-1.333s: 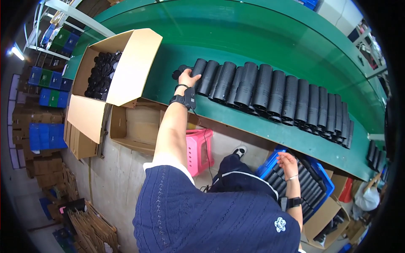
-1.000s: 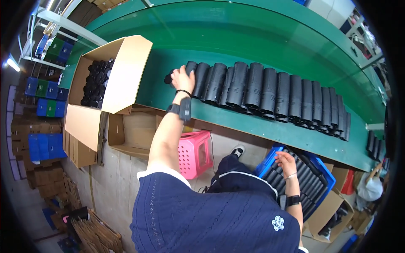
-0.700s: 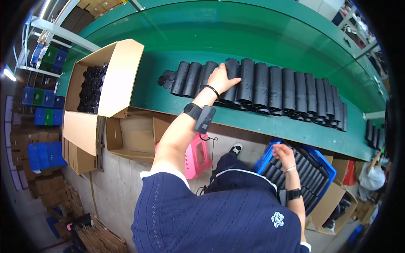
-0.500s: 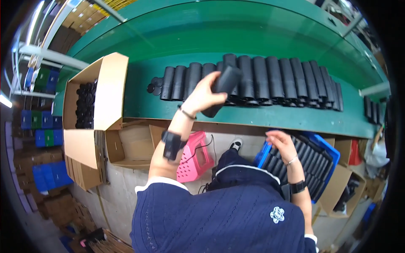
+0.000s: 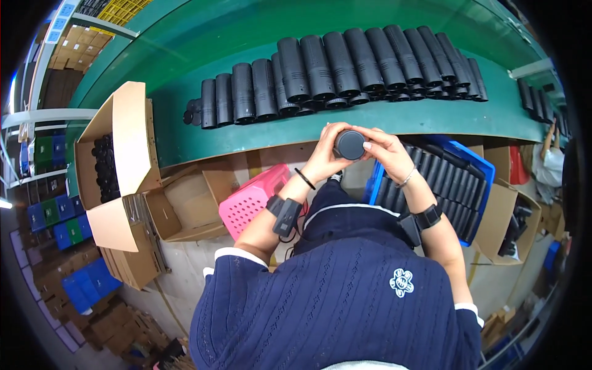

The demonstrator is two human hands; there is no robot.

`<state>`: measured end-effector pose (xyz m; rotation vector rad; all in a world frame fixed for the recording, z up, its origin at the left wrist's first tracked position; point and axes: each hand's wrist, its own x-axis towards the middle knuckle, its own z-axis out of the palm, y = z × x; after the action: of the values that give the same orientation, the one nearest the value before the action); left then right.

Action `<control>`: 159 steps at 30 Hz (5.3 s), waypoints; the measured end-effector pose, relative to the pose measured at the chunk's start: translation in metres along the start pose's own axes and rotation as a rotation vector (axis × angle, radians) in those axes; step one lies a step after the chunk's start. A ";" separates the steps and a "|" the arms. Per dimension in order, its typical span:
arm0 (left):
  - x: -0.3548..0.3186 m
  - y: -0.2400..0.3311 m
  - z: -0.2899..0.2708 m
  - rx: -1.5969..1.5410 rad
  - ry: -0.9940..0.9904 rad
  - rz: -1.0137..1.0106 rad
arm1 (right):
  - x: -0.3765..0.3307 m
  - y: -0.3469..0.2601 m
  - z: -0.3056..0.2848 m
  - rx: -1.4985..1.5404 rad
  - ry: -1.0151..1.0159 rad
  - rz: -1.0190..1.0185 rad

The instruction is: The person picks up a black cylinder from the table, fits a cap onto its end, and places it into a blue tray, repeating this process for several items.

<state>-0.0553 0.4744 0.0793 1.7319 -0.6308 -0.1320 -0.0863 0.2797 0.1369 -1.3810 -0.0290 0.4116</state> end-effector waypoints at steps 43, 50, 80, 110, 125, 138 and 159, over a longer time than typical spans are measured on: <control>0.027 -0.022 0.009 0.095 0.120 0.034 | 0.033 0.031 -0.001 -0.443 0.220 -0.277; 0.029 -0.012 -0.002 -0.080 0.002 -0.078 | 0.036 0.031 -0.008 -0.092 0.141 -0.046; 0.033 -0.020 0.004 -0.024 0.056 -0.116 | 0.043 0.034 -0.003 -0.345 0.215 -0.302; 0.015 0.015 0.015 -0.095 0.035 -0.192 | 0.009 0.018 -0.003 -0.282 0.182 -0.221; 0.114 -0.010 -0.194 0.212 0.354 -0.714 | -0.053 0.072 -0.066 -0.151 0.194 0.235; 0.143 -0.030 -0.146 1.080 0.389 -0.497 | -0.226 0.214 -0.183 -0.025 0.741 0.577; 0.000 0.046 0.220 0.471 -0.879 -0.218 | -0.162 0.318 -0.365 -0.939 0.748 0.763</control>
<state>-0.1617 0.2768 0.0633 2.1735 -1.1680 -1.0029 -0.2270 -0.0721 -0.2045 -2.3930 1.0649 0.5021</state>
